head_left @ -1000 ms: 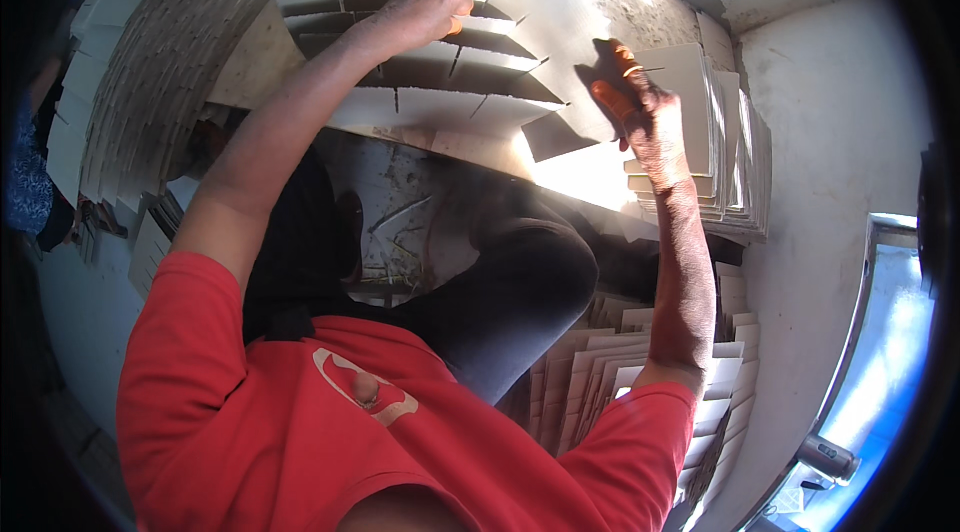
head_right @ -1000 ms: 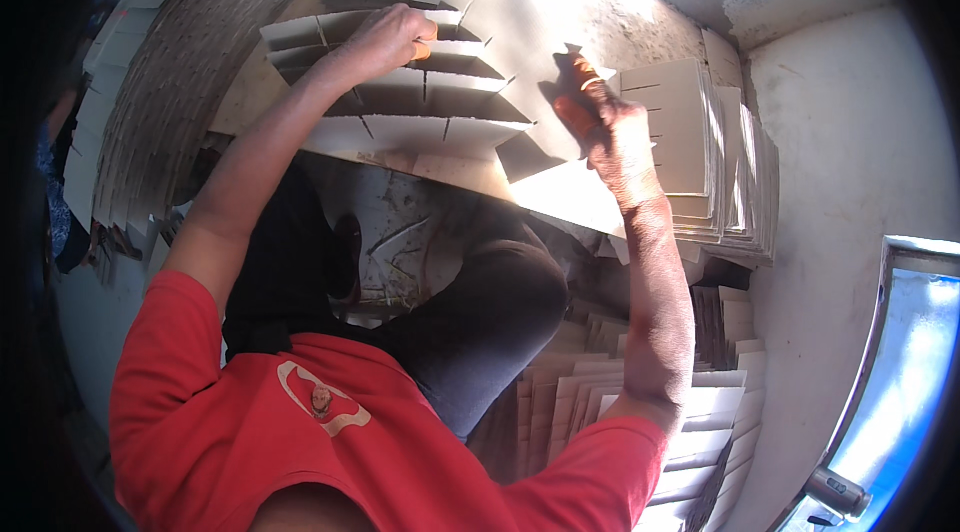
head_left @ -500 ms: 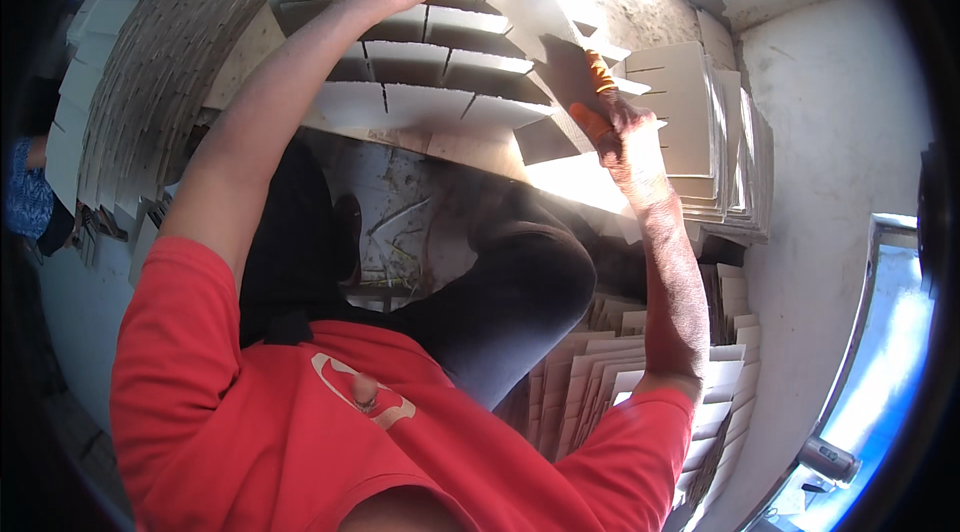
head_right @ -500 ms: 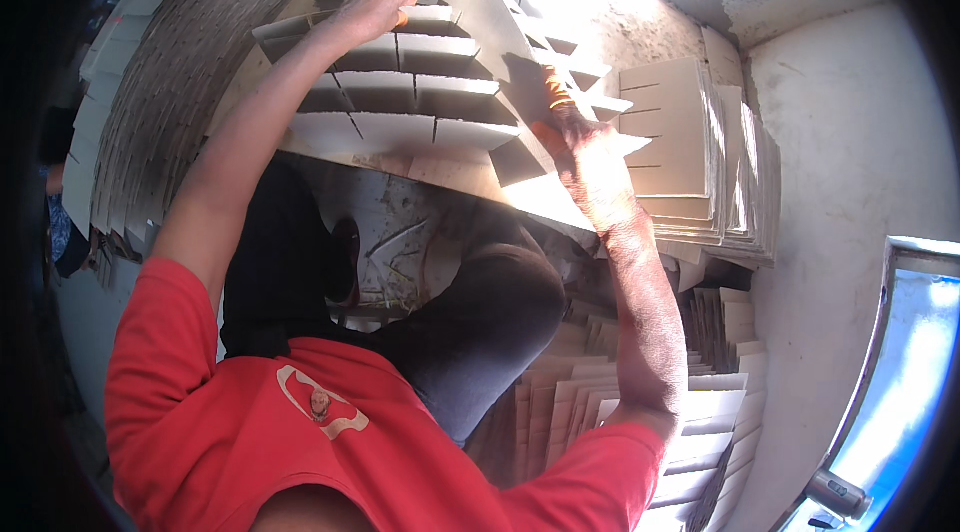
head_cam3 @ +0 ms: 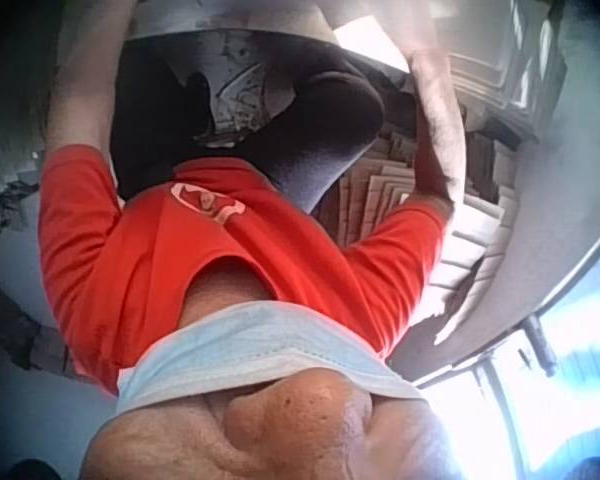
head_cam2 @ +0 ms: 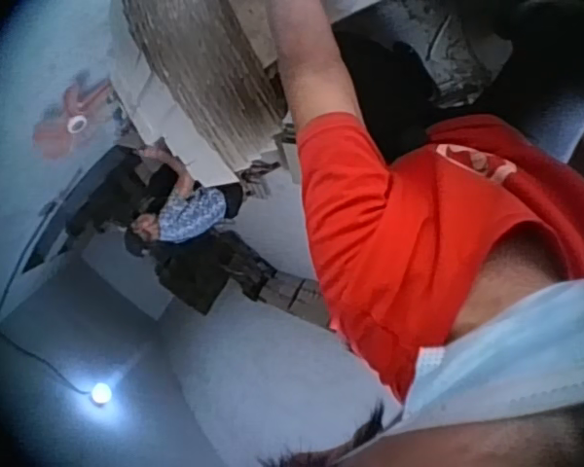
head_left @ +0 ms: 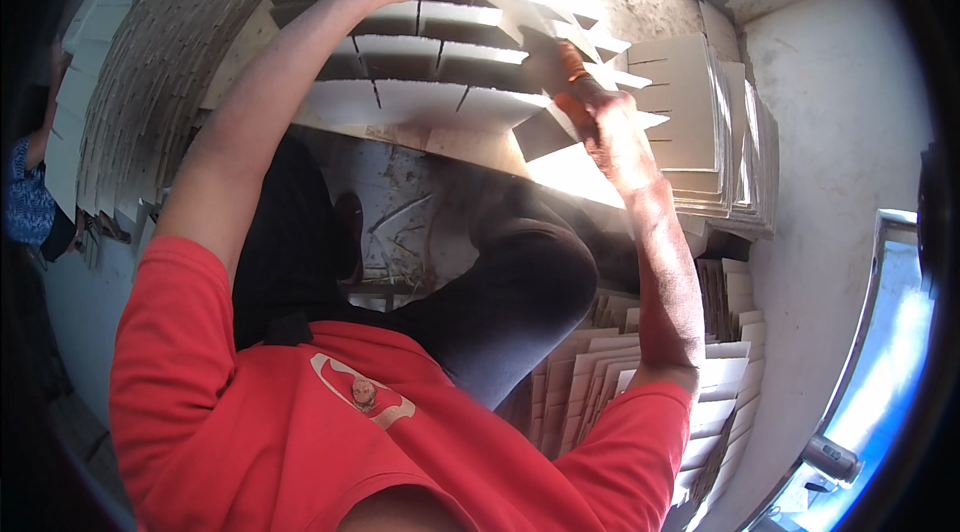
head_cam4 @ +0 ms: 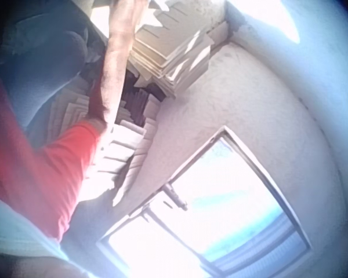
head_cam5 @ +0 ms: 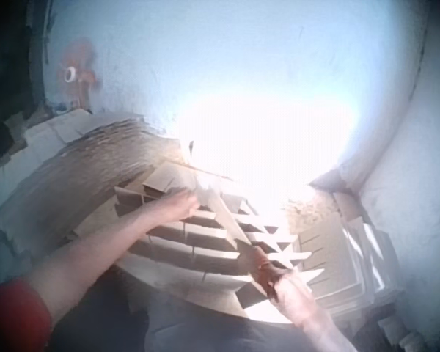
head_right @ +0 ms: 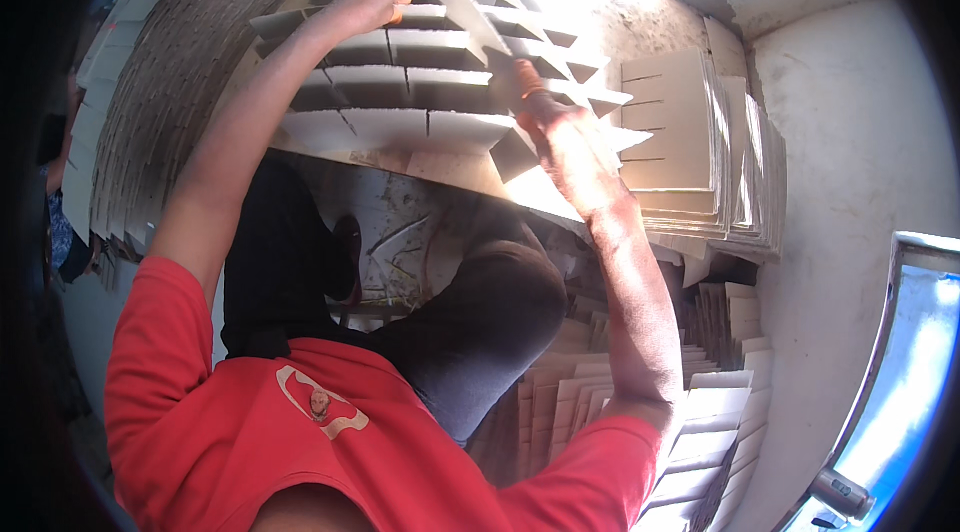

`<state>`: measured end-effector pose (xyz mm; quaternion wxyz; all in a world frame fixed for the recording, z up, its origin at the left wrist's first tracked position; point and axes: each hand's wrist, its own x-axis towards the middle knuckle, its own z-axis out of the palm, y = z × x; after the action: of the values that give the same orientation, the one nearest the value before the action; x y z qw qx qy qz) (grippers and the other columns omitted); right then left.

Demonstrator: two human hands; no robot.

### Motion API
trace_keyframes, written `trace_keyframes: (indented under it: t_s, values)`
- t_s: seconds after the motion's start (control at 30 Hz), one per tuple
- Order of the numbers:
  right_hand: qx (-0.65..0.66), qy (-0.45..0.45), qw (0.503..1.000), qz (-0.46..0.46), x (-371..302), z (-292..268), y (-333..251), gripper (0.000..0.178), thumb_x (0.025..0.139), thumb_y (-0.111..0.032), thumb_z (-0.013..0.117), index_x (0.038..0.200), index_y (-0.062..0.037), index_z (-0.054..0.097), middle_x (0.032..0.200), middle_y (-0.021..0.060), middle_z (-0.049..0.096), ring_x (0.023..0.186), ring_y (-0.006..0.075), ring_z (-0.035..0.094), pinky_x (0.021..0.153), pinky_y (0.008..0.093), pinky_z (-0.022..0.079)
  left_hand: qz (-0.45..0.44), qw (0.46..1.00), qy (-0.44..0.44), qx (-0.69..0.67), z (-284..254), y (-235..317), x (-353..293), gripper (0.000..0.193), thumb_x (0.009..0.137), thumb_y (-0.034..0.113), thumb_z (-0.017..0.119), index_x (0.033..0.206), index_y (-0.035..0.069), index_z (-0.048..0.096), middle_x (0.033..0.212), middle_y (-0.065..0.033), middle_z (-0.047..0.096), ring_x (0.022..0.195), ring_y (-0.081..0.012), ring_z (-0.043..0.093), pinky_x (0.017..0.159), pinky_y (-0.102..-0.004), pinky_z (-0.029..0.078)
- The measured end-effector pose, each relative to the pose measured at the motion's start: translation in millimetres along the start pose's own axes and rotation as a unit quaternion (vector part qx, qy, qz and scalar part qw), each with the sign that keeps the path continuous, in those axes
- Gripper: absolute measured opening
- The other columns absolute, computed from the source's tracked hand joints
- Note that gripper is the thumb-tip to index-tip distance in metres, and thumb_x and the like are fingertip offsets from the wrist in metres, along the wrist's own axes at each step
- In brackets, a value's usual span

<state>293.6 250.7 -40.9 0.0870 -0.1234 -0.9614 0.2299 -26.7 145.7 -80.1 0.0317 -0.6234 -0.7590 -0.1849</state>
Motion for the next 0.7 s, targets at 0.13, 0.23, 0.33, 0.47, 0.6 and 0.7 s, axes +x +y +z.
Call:
trace_keyframes:
  t_s: [0.13,0.23,0.33,0.47,0.6,0.7]
  values:
    - [-0.066,-0.112,0.990,0.061,10,1,-19,0.048,0.083,0.007,0.061,0.128,-0.0064,0.053,0.100,0.0161,0.068,0.087,0.0295,0.068,0.078,0.0353,0.053,-0.045,0.999,-0.028,0.006,-4,3,2,0.028,0.066,0.001,0.064,0.063,-0.005,0.037,0.063,-0.0243,0.041,0.061,-0.0399,0.047,0.056,-0.0468,0.037]
    - [-0.014,-0.007,1.000,-0.010,3,-1,2,0.030,0.082,0.002,0.059,0.111,-0.0029,0.063,0.091,0.0143,0.069,0.082,0.0291,0.068,0.074,0.0347,0.053,-0.083,0.993,-0.078,0.005,-11,12,6,0.025,0.068,0.003,0.063,0.067,-0.005,0.039,0.064,-0.0232,0.043,0.061,-0.0387,0.049,0.058,-0.0456,0.039]
    - [0.037,0.137,0.990,0.000,-11,-17,22,0.016,0.086,-0.009,0.062,0.100,-0.0036,0.066,0.089,0.0116,0.069,0.079,0.0265,0.067,0.072,0.0336,0.053,-0.053,0.998,-0.024,-0.023,-14,12,0,0.019,0.070,0.004,0.062,0.072,-0.004,0.044,0.068,-0.0213,0.047,0.067,-0.0371,0.052,0.060,-0.0435,0.040]
    - [-0.340,0.332,0.866,0.155,-46,-31,87,0.025,0.086,-0.021,0.065,0.107,-0.0068,0.063,0.090,0.0095,0.066,0.084,0.0284,0.062,0.071,0.0382,0.053,-0.073,0.987,0.113,-0.092,-25,16,-30,0.027,0.081,0.011,0.066,0.106,0.001,0.063,0.094,-0.0122,0.066,0.085,-0.0253,0.063,0.070,-0.0347,0.049]
    - [-0.434,0.181,0.790,0.394,-92,-43,140,0.065,0.078,-0.046,0.070,0.126,-0.0079,0.048,0.115,0.0148,0.054,0.111,0.0329,0.048,0.088,0.0517,0.040,-0.084,0.983,0.141,-0.081,-46,36,-55,0.032,0.082,0.010,0.069,0.112,0.001,0.064,0.100,-0.0105,0.067,0.085,-0.0197,0.064,0.072,-0.0295,0.050]
    - [-0.434,0.126,0.787,0.421,-109,-38,164,0.058,0.076,-0.041,0.073,0.118,-0.0061,0.052,0.114,0.0156,0.055,0.110,0.0336,0.050,0.083,0.0509,0.045,-0.052,0.980,0.178,-0.069,-56,46,-79,0.030,0.080,0.006,0.071,0.109,0.001,0.066,0.096,-0.0110,0.067,0.082,-0.0179,0.064,0.071,-0.0282,0.050]
